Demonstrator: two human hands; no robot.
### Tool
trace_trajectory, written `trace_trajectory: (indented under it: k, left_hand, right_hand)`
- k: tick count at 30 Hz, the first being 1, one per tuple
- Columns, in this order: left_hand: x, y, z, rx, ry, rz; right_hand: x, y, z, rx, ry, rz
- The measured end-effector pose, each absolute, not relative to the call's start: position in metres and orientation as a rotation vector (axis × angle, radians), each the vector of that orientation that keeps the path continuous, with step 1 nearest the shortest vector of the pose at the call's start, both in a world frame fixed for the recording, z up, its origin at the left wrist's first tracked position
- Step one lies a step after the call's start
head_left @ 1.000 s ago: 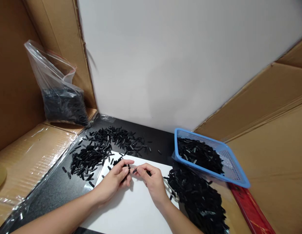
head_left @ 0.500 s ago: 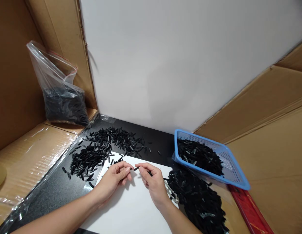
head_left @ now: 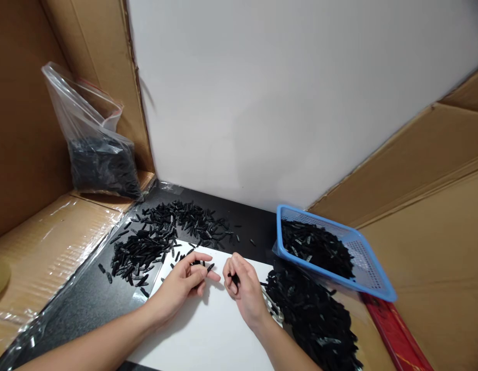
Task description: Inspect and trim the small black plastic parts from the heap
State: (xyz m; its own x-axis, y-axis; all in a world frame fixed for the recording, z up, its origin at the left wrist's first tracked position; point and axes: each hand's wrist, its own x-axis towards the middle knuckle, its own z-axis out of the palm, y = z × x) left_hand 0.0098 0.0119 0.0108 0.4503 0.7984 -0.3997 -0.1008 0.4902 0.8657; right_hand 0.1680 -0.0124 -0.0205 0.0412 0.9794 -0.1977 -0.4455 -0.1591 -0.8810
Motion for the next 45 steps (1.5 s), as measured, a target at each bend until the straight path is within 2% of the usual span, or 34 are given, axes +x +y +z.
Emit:
trace_trajectory:
  k: [6,21,45]
  left_hand:
    - [0.008,0.012,0.008,0.957,0.913,0.643]
    - [0.004,0.011,0.005,1.254,0.897,0.668]
    - [0.009,0.02,0.009,0.975,0.898,0.7]
  right_hand:
    - [0.167,-0.012,-0.022,-1.222,-0.877,1.458]
    - [0.169,-0.012,-0.026,-1.177,-0.886,1.486]
    - [0.173,-0.008,-0.016,-0.941,-0.708,1.611]
